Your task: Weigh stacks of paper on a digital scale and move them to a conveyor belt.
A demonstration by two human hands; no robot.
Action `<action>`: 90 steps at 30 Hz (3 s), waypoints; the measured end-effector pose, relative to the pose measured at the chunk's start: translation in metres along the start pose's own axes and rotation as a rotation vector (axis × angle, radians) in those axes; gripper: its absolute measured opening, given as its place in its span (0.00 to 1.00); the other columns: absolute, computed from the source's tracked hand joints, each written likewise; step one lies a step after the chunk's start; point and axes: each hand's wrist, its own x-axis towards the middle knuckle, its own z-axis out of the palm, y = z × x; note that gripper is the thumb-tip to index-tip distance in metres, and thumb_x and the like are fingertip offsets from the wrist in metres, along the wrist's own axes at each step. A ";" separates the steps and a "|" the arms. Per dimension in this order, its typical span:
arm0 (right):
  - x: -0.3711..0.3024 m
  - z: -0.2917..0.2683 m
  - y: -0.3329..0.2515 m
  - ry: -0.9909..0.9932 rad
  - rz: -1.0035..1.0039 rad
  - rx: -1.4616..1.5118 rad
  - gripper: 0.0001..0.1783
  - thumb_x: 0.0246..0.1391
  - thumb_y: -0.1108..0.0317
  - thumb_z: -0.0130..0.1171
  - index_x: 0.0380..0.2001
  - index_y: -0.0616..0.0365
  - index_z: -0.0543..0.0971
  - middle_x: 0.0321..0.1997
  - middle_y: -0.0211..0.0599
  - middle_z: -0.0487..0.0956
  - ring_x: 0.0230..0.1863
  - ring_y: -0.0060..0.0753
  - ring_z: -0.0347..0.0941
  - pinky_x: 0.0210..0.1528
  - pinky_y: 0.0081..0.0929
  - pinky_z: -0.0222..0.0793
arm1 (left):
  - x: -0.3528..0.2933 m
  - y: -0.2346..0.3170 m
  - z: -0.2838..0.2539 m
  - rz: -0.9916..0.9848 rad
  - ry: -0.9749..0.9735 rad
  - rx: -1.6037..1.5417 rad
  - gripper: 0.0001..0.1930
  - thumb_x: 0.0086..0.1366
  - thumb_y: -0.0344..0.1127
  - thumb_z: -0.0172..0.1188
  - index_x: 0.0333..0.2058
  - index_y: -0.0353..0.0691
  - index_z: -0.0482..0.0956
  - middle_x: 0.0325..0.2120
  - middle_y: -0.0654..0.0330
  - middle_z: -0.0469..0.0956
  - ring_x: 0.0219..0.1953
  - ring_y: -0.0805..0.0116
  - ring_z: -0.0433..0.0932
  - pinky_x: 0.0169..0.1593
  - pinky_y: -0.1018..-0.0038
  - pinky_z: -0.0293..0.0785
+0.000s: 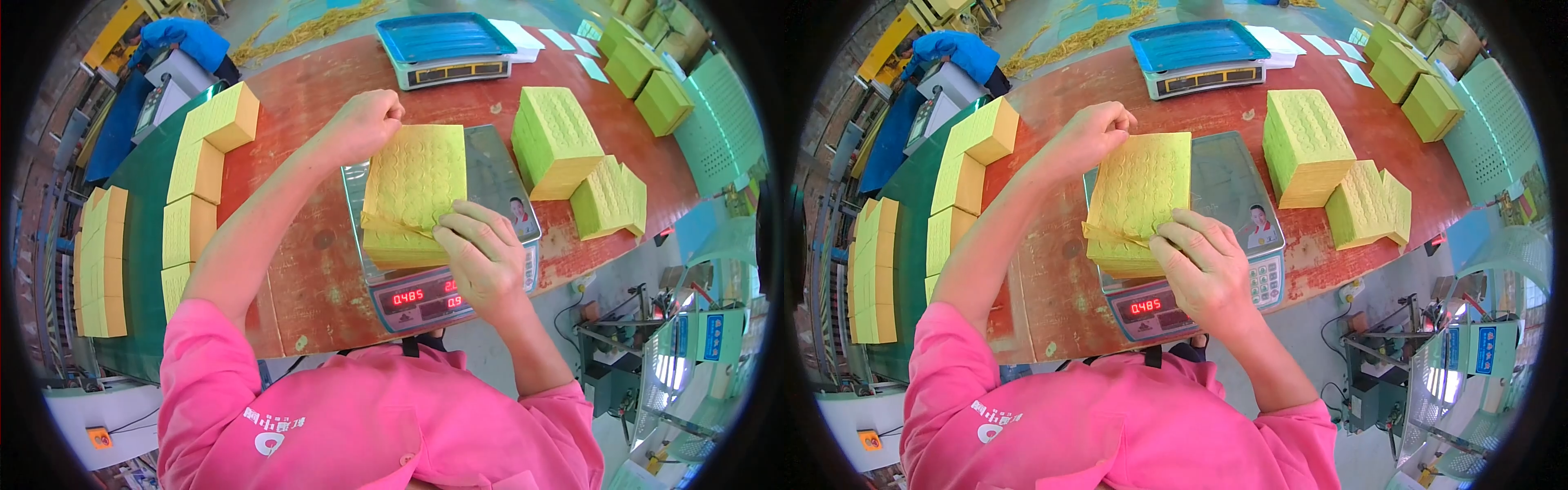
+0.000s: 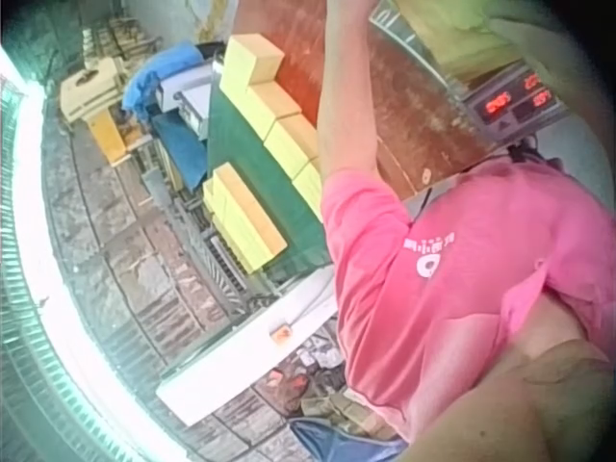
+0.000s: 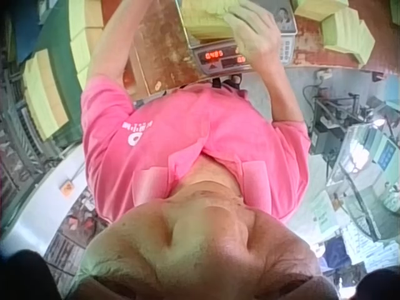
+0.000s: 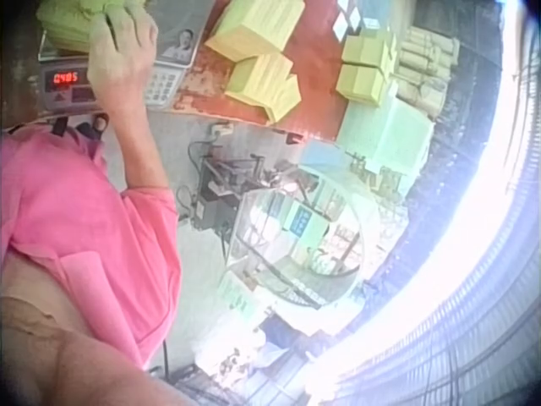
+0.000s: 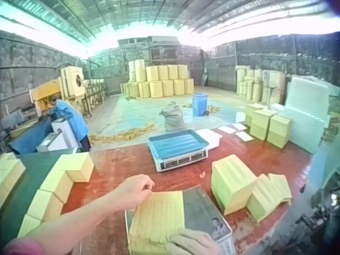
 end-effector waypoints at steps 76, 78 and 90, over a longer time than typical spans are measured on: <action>0.085 0.030 -0.067 0.120 0.127 0.165 0.21 0.53 0.78 0.48 0.50 0.69 0.76 0.57 0.57 0.75 0.63 0.60 0.67 0.67 0.53 0.58 | -0.133 -0.006 0.007 0.400 0.290 0.093 0.52 0.56 0.69 0.58 0.68 0.36 0.54 0.70 0.42 0.49 0.72 0.42 0.45 0.70 0.43 0.38; 0.083 0.052 -0.108 0.067 0.071 0.258 0.20 0.49 0.81 0.48 0.47 0.69 0.77 0.51 0.58 0.77 0.58 0.62 0.71 0.63 0.55 0.63 | -0.143 -0.049 -0.026 0.362 0.356 0.141 0.48 0.60 0.63 0.59 0.68 0.37 0.54 0.70 0.44 0.49 0.73 0.45 0.46 0.71 0.45 0.41; -0.045 0.299 -0.163 -0.531 0.286 0.336 0.20 0.46 0.77 0.62 0.46 0.57 0.79 0.53 0.43 0.79 0.58 0.50 0.73 0.59 0.42 0.67 | -0.071 -0.385 -0.173 -0.313 0.532 0.469 0.31 0.65 0.52 0.56 0.57 0.33 0.70 0.62 0.38 0.64 0.62 0.43 0.66 0.65 0.55 0.60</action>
